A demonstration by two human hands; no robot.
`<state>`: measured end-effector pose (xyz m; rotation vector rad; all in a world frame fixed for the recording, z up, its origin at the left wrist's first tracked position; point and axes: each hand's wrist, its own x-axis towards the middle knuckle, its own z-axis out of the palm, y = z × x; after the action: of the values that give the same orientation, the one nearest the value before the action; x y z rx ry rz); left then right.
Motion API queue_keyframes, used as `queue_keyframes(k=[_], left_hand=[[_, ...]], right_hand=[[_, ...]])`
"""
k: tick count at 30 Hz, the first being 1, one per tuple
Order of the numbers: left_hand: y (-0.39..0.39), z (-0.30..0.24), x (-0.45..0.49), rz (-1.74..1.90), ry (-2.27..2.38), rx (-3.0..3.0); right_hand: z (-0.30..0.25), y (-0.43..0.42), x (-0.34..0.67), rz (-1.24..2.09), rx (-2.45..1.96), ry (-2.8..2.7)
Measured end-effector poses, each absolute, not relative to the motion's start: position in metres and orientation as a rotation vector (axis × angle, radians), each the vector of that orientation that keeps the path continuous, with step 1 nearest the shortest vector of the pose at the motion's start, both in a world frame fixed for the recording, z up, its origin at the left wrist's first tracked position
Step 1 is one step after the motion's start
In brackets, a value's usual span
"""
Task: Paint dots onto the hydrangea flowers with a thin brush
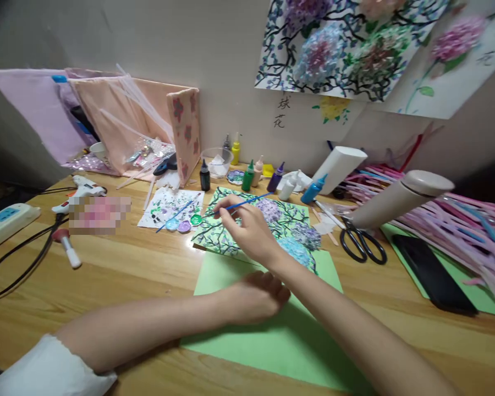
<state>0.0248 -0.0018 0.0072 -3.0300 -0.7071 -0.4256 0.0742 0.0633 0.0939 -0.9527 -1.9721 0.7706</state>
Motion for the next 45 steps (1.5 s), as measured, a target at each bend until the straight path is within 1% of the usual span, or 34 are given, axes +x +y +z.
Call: queue_keyframes(k=[3,8,10,14,20,31,45], left_hand=[[0.001,0.007,0.023,-0.454,-0.644,-3.011],[0.001,0.010,0.023,-0.498,-0.677,-2.969],[0.002,0.010,0.023,-0.512,-0.680,-2.964],[0.004,0.011,0.023,-0.544,-0.685,-2.944],[0.006,0.012,0.024,-0.583,-0.652,-2.892],[0.008,0.013,0.023,-0.603,-0.628,-2.910],[0.008,0.013,0.024,-0.696,-0.611,-2.868]], right_hand=[[0.084,0.045,0.140,0.739,-0.987,-1.678],[0.036,0.013,0.240,0.637,-1.191,-1.139],[0.020,0.002,0.261,0.622,-1.235,-1.050],[0.004,-0.011,0.273,0.570,-1.239,-1.184],[0.002,-0.015,0.271,0.467,-1.271,-1.435],[0.004,-0.011,0.273,0.561,-1.370,-1.406],[0.005,-0.011,0.274,0.551,-1.347,-1.435]])
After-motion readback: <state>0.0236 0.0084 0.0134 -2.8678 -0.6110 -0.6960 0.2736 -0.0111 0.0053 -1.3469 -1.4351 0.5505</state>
